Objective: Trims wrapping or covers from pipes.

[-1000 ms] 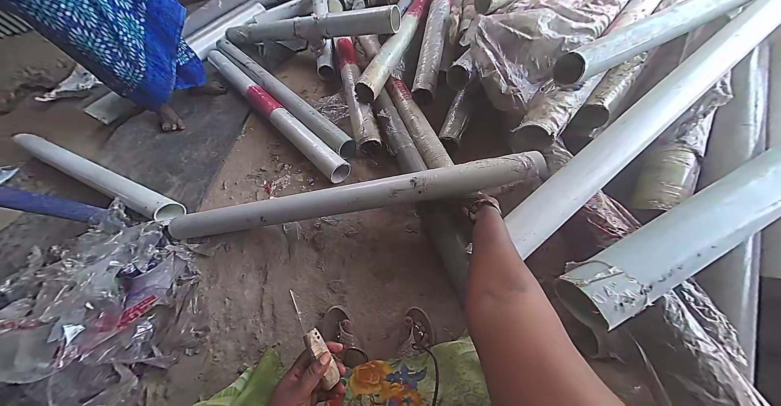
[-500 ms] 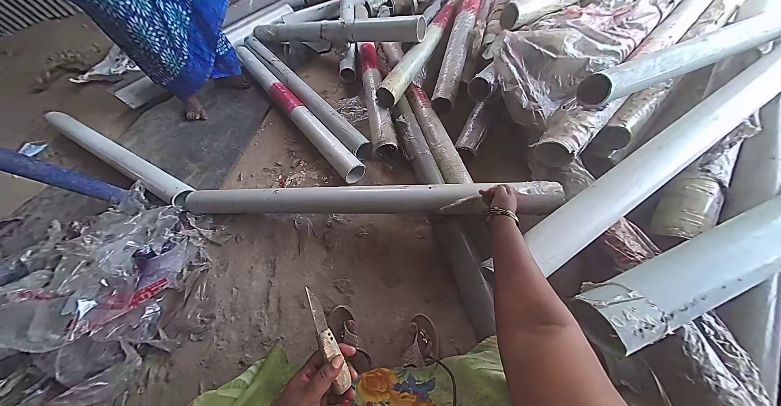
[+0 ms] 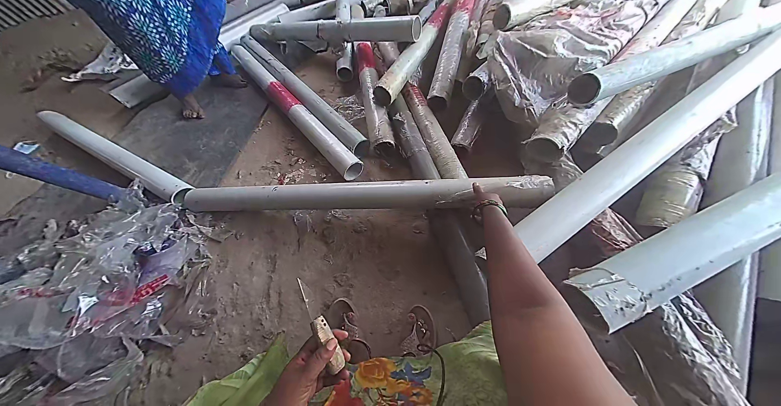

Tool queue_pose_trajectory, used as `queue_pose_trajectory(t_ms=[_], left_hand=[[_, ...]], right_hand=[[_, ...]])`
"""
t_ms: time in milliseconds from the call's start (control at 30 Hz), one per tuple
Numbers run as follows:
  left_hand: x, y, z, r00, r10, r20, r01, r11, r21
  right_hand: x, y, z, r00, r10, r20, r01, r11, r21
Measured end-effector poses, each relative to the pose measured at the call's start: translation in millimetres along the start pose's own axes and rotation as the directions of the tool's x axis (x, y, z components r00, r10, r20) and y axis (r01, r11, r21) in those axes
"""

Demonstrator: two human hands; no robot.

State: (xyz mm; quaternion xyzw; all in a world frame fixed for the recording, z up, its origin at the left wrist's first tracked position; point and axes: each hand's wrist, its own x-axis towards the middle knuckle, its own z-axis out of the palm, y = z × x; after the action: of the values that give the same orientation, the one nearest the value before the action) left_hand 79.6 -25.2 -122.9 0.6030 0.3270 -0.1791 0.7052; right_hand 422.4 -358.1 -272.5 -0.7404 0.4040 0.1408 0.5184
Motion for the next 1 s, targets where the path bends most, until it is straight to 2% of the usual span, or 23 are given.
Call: queue_pose_trajectory(t_ms=[67,133,300,500,633,833,1000], left_hand=[[3,2,-1,1.000,0.006,0.002,-0.006,1.000,-0.006],[5,2,-2,1.000,-0.003,0.004,0.003,1.000,-0.004],[8,2,-3,1.000,-0.015,0.021,0.015,1.000,-0.008],[4,1,-1,1.000,0.015,0.017,-0.014,1.000,-0.025],[3,2,1,1.000,0.013,0.017,-0.012,0.999,-0.032],[1,4,7,0.999,0.015,0.029,-0.014,0.999,-0.029],[-2,6,16,0.999,0.031,0.038,-0.029,0.999,-0.032]], right_hand=[[7,3,8,0.999,0.031,-0.029,-0.029,0.996,0.079],[8,2,11,0.998,0.037,-0.057,-0.035,0.998,0.043],[9,-1,10,0.994,-0.081,-0.071,0.073,0.991,-0.110],[5,-2,7,0.988,-0.111,-0.107,0.117,0.992,0.051],[-3,-1,-2,0.978,-0.186,-0.097,0.183,0.982,-0.044],[-1,-5,5,0.960,-0.241,-0.144,0.258,0.959,0.117],[-35,-41,-7,0.898,-0.405,-0.171,0.436,0.869,0.232]])
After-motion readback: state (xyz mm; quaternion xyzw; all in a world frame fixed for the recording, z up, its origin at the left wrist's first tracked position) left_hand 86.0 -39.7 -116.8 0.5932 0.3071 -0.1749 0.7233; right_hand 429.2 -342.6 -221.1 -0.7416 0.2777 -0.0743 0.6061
